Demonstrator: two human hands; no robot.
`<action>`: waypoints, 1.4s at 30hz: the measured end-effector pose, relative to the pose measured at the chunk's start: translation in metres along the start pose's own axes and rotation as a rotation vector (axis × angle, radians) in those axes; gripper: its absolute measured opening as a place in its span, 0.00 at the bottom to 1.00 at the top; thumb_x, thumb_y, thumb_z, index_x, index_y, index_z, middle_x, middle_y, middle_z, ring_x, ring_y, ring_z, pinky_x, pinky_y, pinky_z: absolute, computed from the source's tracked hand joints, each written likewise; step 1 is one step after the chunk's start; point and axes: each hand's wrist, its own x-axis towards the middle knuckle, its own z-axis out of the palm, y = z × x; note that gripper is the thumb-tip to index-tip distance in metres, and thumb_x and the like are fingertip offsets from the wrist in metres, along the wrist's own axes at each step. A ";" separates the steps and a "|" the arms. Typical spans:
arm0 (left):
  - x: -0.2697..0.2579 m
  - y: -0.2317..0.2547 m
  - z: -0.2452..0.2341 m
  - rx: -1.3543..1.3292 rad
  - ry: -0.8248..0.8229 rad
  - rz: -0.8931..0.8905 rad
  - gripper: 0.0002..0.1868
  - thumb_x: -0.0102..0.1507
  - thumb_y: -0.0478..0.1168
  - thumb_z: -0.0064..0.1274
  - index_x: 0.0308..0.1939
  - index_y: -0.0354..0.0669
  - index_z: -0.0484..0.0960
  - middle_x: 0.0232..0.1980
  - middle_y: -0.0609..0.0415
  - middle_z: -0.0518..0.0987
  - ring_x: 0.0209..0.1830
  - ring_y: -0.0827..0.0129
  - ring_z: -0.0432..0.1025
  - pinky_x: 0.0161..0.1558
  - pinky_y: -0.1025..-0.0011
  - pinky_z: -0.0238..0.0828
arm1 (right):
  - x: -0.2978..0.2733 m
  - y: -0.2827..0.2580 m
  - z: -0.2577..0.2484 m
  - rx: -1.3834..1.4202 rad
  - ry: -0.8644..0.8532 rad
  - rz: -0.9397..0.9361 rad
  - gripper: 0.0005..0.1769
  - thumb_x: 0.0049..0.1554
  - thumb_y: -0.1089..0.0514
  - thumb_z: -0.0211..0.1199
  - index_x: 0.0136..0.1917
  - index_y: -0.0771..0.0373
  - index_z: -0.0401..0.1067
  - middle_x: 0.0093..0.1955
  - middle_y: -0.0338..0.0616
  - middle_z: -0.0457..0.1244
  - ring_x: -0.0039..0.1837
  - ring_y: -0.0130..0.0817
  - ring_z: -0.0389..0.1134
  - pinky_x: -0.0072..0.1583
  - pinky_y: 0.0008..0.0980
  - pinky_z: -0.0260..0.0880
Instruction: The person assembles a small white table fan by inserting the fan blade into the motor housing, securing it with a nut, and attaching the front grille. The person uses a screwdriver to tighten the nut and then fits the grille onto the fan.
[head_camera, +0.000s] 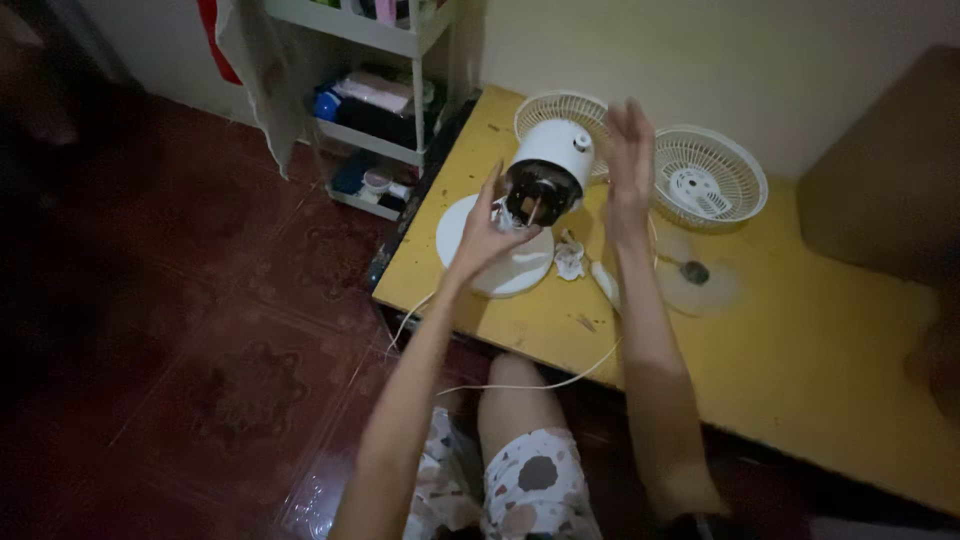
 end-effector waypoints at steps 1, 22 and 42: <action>0.003 -0.001 -0.009 -0.022 -0.081 -0.021 0.64 0.50 0.47 0.75 0.82 0.47 0.48 0.77 0.39 0.61 0.74 0.50 0.63 0.70 0.54 0.63 | -0.015 0.007 -0.007 0.127 -0.059 0.036 0.43 0.70 0.48 0.60 0.87 0.57 0.41 0.88 0.50 0.46 0.88 0.44 0.48 0.86 0.45 0.50; 0.050 -0.007 -0.067 -0.031 -0.474 -0.178 0.66 0.50 0.49 0.76 0.82 0.52 0.47 0.78 0.42 0.65 0.76 0.56 0.63 0.73 0.54 0.61 | -0.047 0.022 0.009 0.027 -0.129 0.600 0.37 0.53 0.67 0.71 0.73 0.70 0.61 0.66 0.46 0.63 0.68 0.36 0.65 0.69 0.39 0.68; 0.036 0.029 -0.037 -0.154 -0.106 -0.114 0.72 0.44 0.46 0.81 0.79 0.44 0.42 0.76 0.38 0.61 0.77 0.49 0.62 0.74 0.54 0.64 | -0.045 0.053 0.014 0.141 -0.237 0.565 0.31 0.64 0.60 0.57 0.78 0.63 0.57 0.74 0.44 0.60 0.74 0.37 0.61 0.75 0.39 0.61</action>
